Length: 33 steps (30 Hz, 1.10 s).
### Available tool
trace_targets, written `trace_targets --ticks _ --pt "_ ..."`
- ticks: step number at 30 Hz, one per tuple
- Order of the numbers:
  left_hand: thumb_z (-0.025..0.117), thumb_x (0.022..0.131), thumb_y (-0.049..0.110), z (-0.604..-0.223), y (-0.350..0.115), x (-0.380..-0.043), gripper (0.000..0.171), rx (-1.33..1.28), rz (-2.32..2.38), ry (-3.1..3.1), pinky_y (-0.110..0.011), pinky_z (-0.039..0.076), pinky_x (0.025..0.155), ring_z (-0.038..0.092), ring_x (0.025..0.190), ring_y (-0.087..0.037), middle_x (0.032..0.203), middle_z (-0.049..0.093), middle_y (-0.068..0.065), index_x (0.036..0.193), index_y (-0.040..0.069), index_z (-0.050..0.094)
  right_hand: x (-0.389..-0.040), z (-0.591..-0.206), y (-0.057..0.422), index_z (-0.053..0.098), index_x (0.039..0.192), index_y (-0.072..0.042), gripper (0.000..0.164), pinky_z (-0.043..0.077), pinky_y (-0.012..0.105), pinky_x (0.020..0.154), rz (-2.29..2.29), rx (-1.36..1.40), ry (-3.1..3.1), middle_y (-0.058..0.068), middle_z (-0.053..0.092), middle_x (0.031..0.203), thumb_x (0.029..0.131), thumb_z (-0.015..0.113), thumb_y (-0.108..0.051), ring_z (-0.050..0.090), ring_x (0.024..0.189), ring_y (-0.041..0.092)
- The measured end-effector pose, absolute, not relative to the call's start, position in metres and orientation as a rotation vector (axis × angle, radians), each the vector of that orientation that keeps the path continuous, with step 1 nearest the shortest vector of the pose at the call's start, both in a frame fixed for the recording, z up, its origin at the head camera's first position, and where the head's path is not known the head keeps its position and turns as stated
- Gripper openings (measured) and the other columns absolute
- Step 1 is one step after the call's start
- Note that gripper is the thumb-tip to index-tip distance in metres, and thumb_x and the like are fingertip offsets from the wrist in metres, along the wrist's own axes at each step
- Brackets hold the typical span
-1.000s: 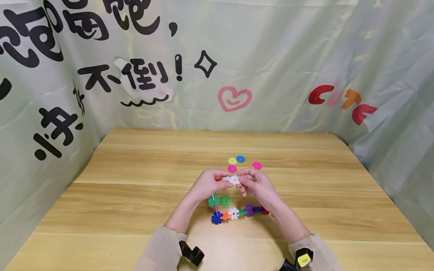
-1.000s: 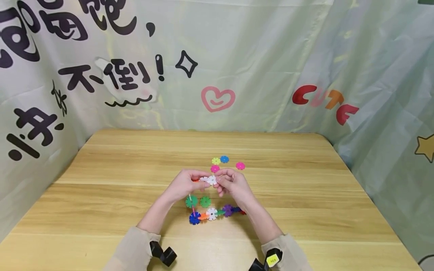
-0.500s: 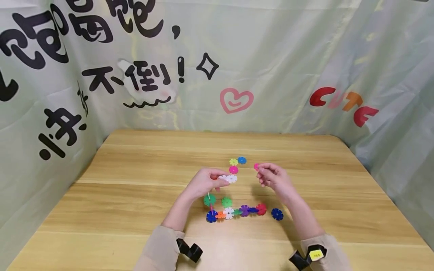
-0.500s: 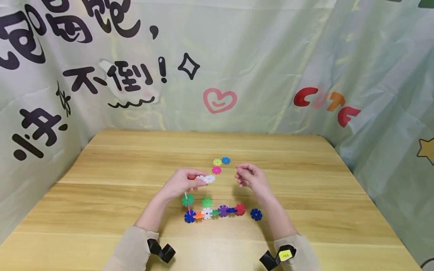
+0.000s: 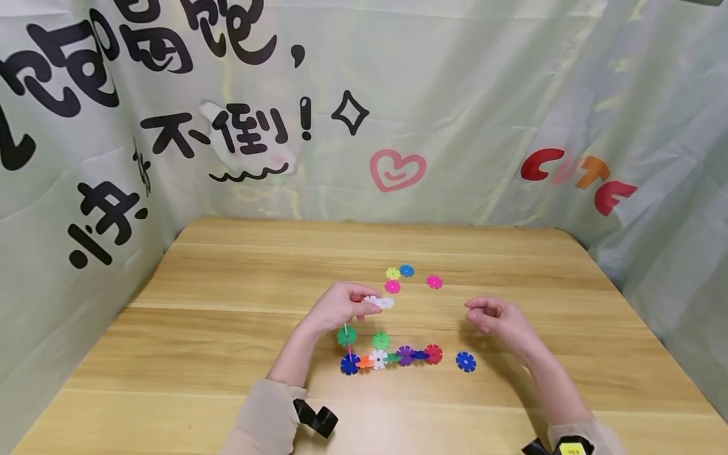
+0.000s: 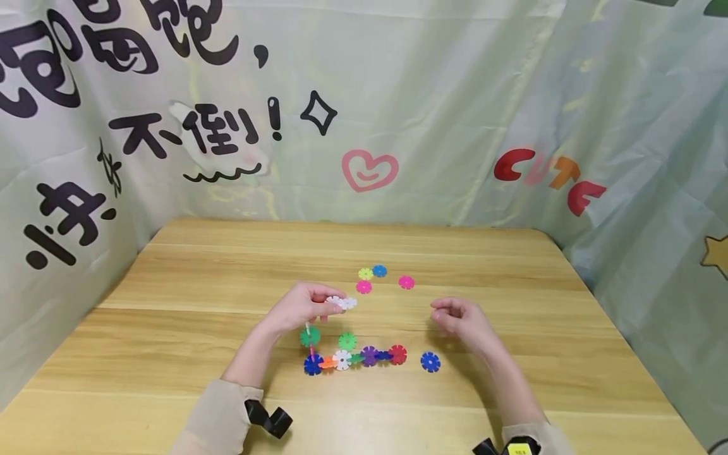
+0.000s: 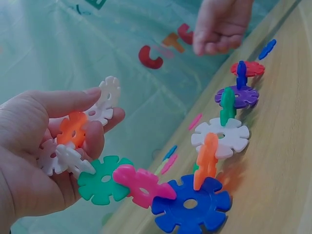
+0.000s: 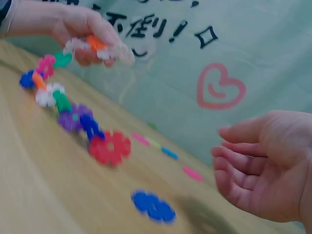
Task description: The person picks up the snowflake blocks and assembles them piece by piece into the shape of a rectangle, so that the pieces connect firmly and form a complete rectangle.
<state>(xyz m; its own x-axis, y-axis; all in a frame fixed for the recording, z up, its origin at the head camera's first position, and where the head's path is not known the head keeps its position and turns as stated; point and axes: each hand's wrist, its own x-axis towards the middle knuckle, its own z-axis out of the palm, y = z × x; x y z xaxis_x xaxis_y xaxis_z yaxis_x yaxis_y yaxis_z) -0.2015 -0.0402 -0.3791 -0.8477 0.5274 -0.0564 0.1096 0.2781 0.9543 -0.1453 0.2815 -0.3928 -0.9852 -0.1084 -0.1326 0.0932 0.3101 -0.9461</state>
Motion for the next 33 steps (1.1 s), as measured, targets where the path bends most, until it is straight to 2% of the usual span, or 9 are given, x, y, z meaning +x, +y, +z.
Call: trace_targets --ticks 6,14,18,23,25,28,33 --pt "0.069 0.084 0.018 -0.378 -0.04 -0.201 0.028 0.564 1.593 2.198 -0.022 0.031 0.044 0.05 0.069 -0.05 0.078 0.063 -0.025 0.11 0.007 0.068 -0.135 -0.406 0.297 0.051 0.116 0.013 0.041 0.051 0.027 0.068 -1.468 -0.181 2.407 0.013 0.06 0.095 0.086 0.064 -0.013 0.057 0.081 0.019" --pt "0.069 0.085 0.018 -0.379 -0.039 -0.201 0.027 0.562 1.606 2.196 -0.021 0.03 0.042 0.046 0.064 -0.05 0.078 0.062 -0.025 0.109 0.008 0.068 -0.13 -0.406 0.297 0.058 0.109 0.003 0.036 0.045 0.023 0.066 -1.252 -0.393 2.442 0.008 0.055 0.088 0.082 0.071 -0.016 0.049 0.078 0.014" --pt "0.069 0.084 0.018 -0.379 -0.038 -0.202 0.027 0.562 1.601 2.199 -0.021 0.03 0.042 0.046 0.057 -0.041 0.077 0.062 -0.025 0.109 0.008 0.068 -0.131 -0.408 0.296 0.058 0.107 0.002 0.036 0.044 0.023 0.067 -1.208 -0.437 2.472 0.007 0.053 0.088 0.079 0.073 -0.017 0.048 0.078 0.013" --pt "0.069 0.085 0.017 -0.378 -0.039 -0.201 0.027 0.569 1.602 2.201 -0.021 0.029 0.042 0.042 0.047 -0.023 0.077 0.061 -0.026 0.109 0.007 0.068 -0.132 -0.409 0.295 0.059 0.103 -0.001 0.036 0.043 0.023 0.067 -1.152 -0.5 2.524 0.006 0.052 0.089 0.077 0.076 -0.019 0.046 0.079 0.014" --pt "0.068 0.085 0.017 -0.378 -0.039 -0.202 0.026 0.568 1.607 2.2 -0.021 0.029 0.042 0.041 0.047 -0.021 0.077 0.062 -0.026 0.109 0.007 0.068 -0.132 -0.41 0.293 0.059 0.101 -0.003 0.034 0.042 0.023 0.067 -1.123 -0.532 2.551 0.005 0.051 0.089 0.076 0.076 -0.02 0.045 0.079 0.013" --pt "0.069 0.084 0.017 -0.378 -0.039 -0.201 0.026 0.565 1.609 2.202 -0.021 0.029 0.042 0.042 0.048 -0.026 0.077 0.062 -0.026 0.108 0.007 0.068 -0.131 -0.41 0.291 0.06 0.096 -0.006 0.03 0.042 0.023 0.065 -1.093 -0.561 2.587 0.004 0.049 0.087 0.076 0.076 -0.02 0.044 0.077 0.012" --pt "0.069 0.085 0.018 -0.378 -0.039 -0.2 0.026 0.581 1.599 2.209 -0.021 0.03 0.042 0.046 0.058 -0.044 0.077 0.062 -0.025 0.109 0.007 0.068 -0.127 -0.41 0.287 0.057 0.092 -0.005 0.027 0.04 0.023 0.062 -1.104 -0.53 2.592 0.005 0.046 0.084 0.076 0.076 -0.016 0.043 0.075 0.014"
